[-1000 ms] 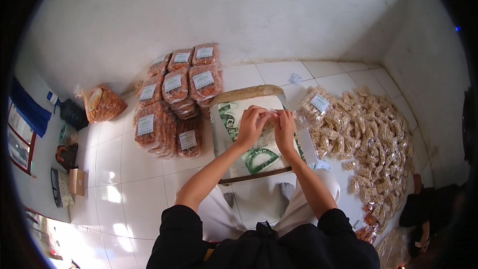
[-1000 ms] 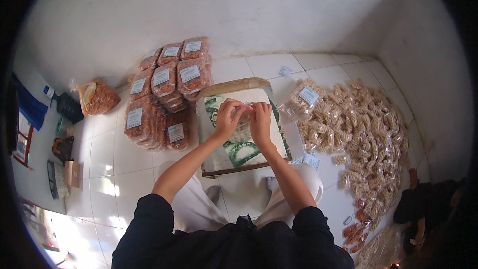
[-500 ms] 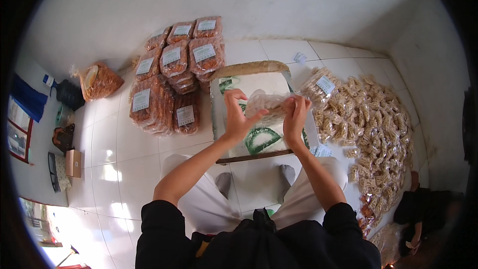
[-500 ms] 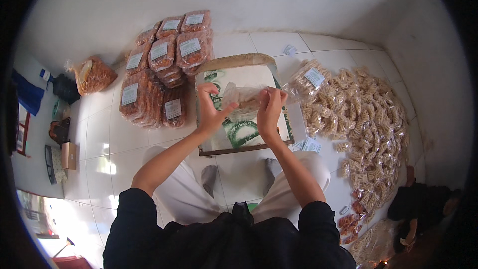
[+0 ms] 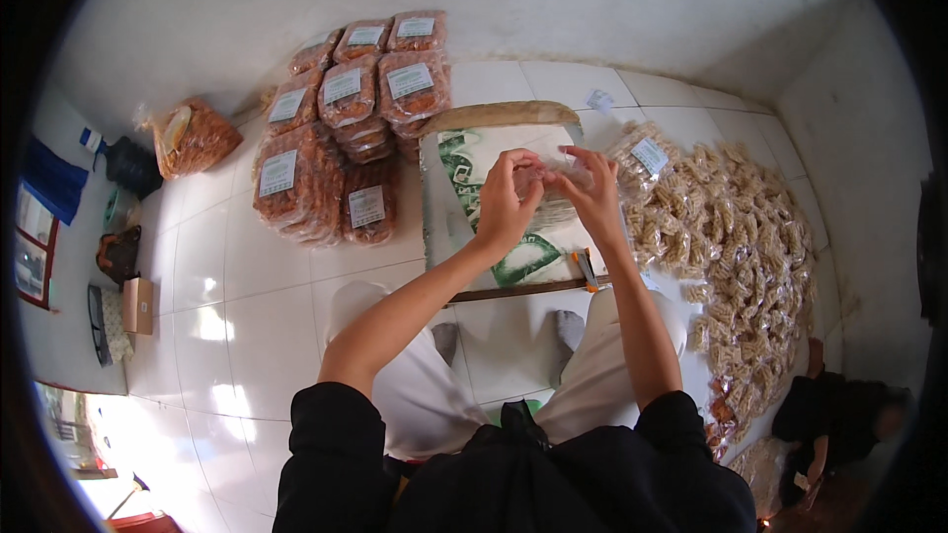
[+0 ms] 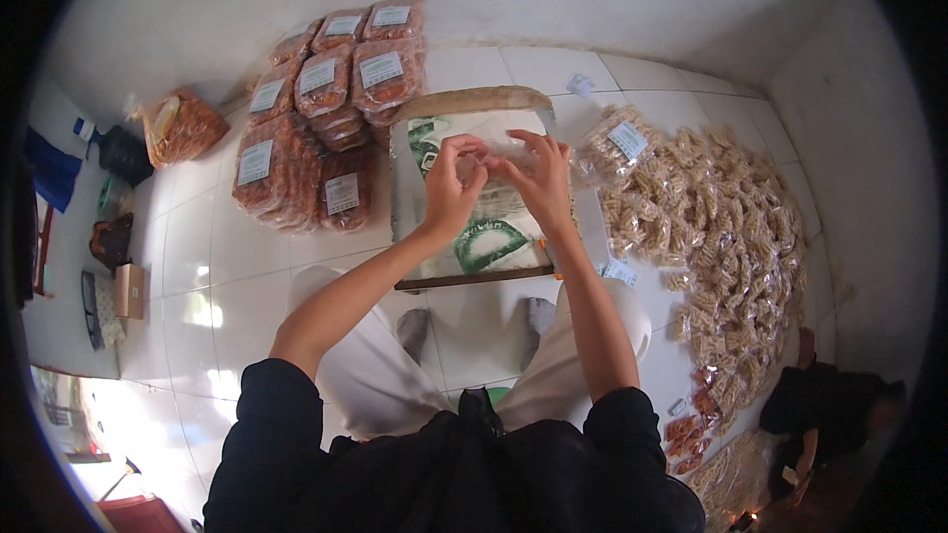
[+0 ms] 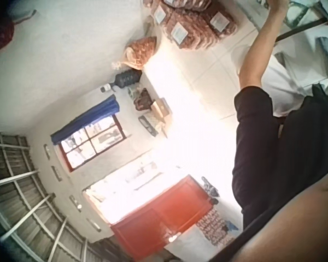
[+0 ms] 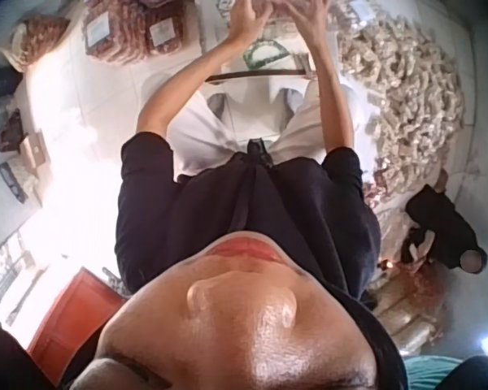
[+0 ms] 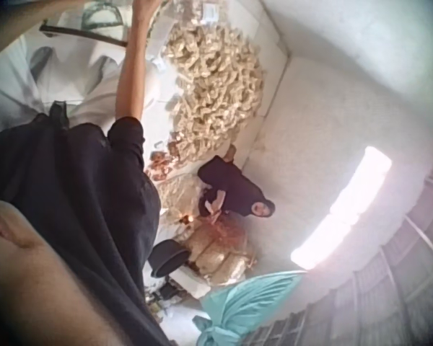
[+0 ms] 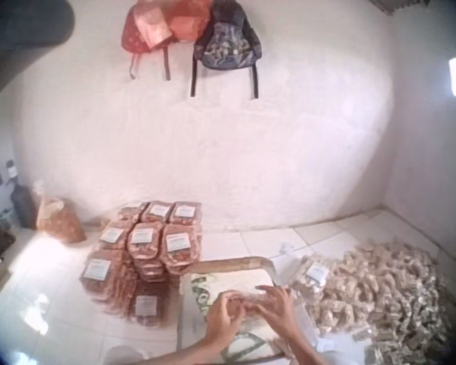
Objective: The person fills plastic bags with crackers by hand, seals the top of each bag using a heat sealer, and places the completed packages on the floor.
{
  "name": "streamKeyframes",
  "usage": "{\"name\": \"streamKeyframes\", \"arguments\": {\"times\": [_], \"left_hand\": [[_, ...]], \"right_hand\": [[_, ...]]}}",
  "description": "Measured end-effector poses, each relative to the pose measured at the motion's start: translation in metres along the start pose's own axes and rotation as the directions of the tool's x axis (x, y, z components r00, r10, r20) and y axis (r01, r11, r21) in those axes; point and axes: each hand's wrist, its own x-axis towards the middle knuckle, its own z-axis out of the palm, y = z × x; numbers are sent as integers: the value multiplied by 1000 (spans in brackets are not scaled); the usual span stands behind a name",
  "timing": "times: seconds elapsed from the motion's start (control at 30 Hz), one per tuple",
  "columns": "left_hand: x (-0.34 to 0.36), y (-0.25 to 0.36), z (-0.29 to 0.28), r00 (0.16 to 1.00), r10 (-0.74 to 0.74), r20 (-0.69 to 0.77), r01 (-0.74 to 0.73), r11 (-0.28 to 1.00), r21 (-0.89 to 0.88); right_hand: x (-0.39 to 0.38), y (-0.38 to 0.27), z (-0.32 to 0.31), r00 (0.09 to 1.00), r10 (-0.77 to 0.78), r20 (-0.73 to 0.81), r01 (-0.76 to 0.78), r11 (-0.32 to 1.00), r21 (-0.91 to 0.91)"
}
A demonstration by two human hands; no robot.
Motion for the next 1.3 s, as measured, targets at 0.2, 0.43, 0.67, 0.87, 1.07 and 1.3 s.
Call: {"name": "streamKeyframes", "arguments": {"times": [0.2,0.43,0.67,0.87,1.07,1.3], "left_hand": [[-1,-12,-4,984,169,-61,-164,984,72],[-5,-5,-12,972,225,-66,-193,930,314],[9,-20,-26,986,137,96,-155,964,217],[16,-8,-18,944,-290,159,317,930,-184],[-24,-15,-11,964,188,-188,-131,950,282],[-35,-8,-4,979,126,160,-194,815,545]], "right_hand": [[0,-4,6,998,69,-11,-69,998,-3],[-2,8,16,992,-16,-122,9,998,-57],[-4,-1,23,989,-19,-150,9,998,-68],[-10,0,28,967,-130,-218,95,981,-167],[-3,3,32,966,-97,-238,54,982,-181],[-1,-3,35,969,-118,-219,71,975,-208]]}}
